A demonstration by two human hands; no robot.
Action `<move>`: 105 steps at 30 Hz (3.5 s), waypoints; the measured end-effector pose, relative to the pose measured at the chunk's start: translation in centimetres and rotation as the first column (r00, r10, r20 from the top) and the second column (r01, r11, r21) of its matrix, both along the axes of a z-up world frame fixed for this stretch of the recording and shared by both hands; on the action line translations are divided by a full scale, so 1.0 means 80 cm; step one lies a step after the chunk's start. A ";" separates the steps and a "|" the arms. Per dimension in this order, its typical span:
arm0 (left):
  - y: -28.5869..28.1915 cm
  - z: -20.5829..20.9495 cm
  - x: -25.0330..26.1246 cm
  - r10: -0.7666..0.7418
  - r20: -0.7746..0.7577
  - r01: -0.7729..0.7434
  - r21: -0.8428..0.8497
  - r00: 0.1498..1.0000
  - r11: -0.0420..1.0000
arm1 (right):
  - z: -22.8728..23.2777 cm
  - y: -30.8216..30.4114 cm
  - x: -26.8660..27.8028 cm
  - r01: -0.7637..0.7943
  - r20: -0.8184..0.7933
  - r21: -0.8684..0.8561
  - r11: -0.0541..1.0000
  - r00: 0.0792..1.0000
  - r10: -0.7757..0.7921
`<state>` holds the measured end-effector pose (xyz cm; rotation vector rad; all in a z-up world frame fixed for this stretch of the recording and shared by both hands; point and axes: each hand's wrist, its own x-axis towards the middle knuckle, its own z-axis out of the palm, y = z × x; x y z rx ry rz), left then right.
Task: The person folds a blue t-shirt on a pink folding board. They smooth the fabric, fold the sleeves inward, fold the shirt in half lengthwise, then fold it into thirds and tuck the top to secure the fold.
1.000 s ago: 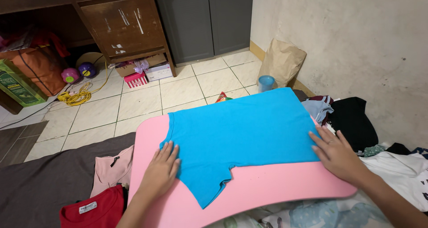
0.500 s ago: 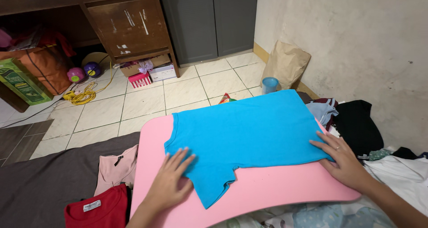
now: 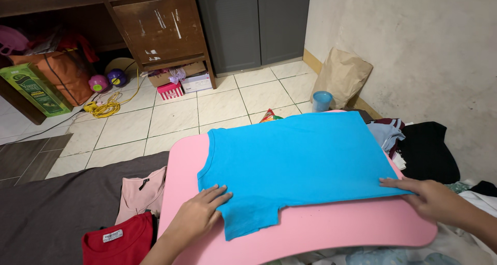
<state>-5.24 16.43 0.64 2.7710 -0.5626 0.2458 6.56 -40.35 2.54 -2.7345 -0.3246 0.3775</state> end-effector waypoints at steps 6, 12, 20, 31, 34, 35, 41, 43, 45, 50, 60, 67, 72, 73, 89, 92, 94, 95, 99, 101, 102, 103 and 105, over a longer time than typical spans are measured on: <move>-0.009 0.023 0.011 0.012 -0.007 -0.012 -0.151 1.000 0.988 | -0.004 -0.012 0.024 0.177 -0.152 0.152 0.972 0.976 -0.154; -0.001 0.002 0.046 -0.185 -0.295 0.040 -0.438 0.937 0.898 | -0.029 -0.045 0.070 0.203 -0.307 0.479 0.854 0.950 -0.054; 0.049 0.000 0.226 0.114 -0.713 -0.588 -0.464 0.692 0.662 | -0.008 -0.016 0.134 0.504 -0.431 0.606 0.616 0.858 -0.277; 0.044 -0.002 0.184 0.480 -0.380 -0.600 -0.323 0.790 0.732 | -0.021 0.019 0.140 0.463 -0.303 0.614 0.639 0.886 -0.350; 0.035 0.013 0.161 0.509 -0.294 -0.587 -0.446 0.809 0.675 | -0.025 0.016 0.138 0.518 -0.232 0.535 0.668 0.850 -0.473; 0.033 0.018 0.151 0.522 -0.261 -0.579 -0.467 0.812 0.668 | -0.027 0.016 0.136 0.497 -0.246 0.578 0.647 0.862 -0.443; 0.018 0.008 0.101 0.539 -0.104 -0.534 -0.382 0.836 0.754 | -0.048 0.006 0.117 0.438 -0.217 0.581 0.686 0.895 -0.389; 0.018 0.005 0.097 0.524 -0.044 -0.500 -0.376 0.851 0.780 | -0.054 0.004 0.115 0.438 -0.207 0.599 0.670 0.893 -0.399; 0.017 0.002 0.095 0.527 0.010 -0.477 -0.411 0.850 0.777 | -0.059 0.002 0.109 0.377 -0.143 0.631 0.678 0.916 -0.375; 0.008 -0.002 0.098 0.522 0.124 -0.468 -0.304 0.844 0.830 | -0.068 0.024 0.088 0.302 0.337 0.344 0.889 0.844 -0.417; 0.011 -0.003 0.089 0.394 0.270 -0.352 -0.191 0.879 0.916 | -0.052 0.056 0.047 0.254 0.640 0.125 0.959 0.718 -0.274; -0.010 -0.016 0.063 0.369 0.282 -0.340 -0.148 0.886 0.929 | -0.055 0.036 0.052 0.255 0.738 -0.029 0.967 0.658 -0.151; -0.017 -0.026 0.048 0.337 0.390 -0.327 -0.094 0.857 0.940 | -0.050 0.032 0.050 0.278 0.737 -0.112 0.954 0.667 -0.108; -0.018 -0.027 0.046 0.336 0.404 -0.327 -0.095 0.850 0.940 | -0.048 0.034 0.048 0.276 0.742 -0.121 0.954 0.663 -0.098; -0.251 -0.056 0.041 0.066 0.393 0.062 -0.306 0.917 0.950 | -0.055 0.206 -0.038 -0.291 0.751 0.145 0.946 0.654 0.086; -0.263 -0.059 0.028 0.049 0.290 0.029 -0.259 0.956 0.965 | -0.065 0.228 -0.051 -0.341 0.569 0.089 0.936 0.789 0.233; -0.261 -0.060 0.025 0.066 0.246 -0.006 -0.239 0.967 0.971 | -0.062 0.221 -0.054 -0.346 0.525 -0.013 0.938 0.796 0.301; -0.257 -0.061 0.025 0.080 0.246 -0.023 -0.224 0.966 0.974 | -0.060 0.215 -0.054 -0.349 0.500 -0.064 0.935 0.799 0.333; -0.241 -0.068 0.018 0.169 0.204 -0.121 -0.229 0.964 0.966 | -0.062 0.185 -0.055 -0.281 0.491 -0.167 0.945 0.807 0.327; -0.227 -0.067 0.013 0.217 0.212 -0.170 -0.218 0.953 0.961 | -0.064 0.165 -0.053 -0.229 0.455 -0.173 0.958 0.844 0.283; -0.220 -0.065 0.011 0.239 0.218 -0.193 -0.213 0.946 0.958 | -0.066 0.153 -0.050 -0.201 0.439 -0.203 0.958 0.856 0.273; -0.212 -0.064 0.009 0.257 0.225 -0.214 -0.198 0.940 0.957 | -0.068 0.141 -0.047 -0.174 0.424 -0.234 0.956 0.867 0.262; -0.194 -0.061 0.004 0.290 0.240 -0.255 -0.167 0.926 0.952 | -0.074 0.114 -0.042 -0.098 0.408 -0.301 0.949 0.886 0.221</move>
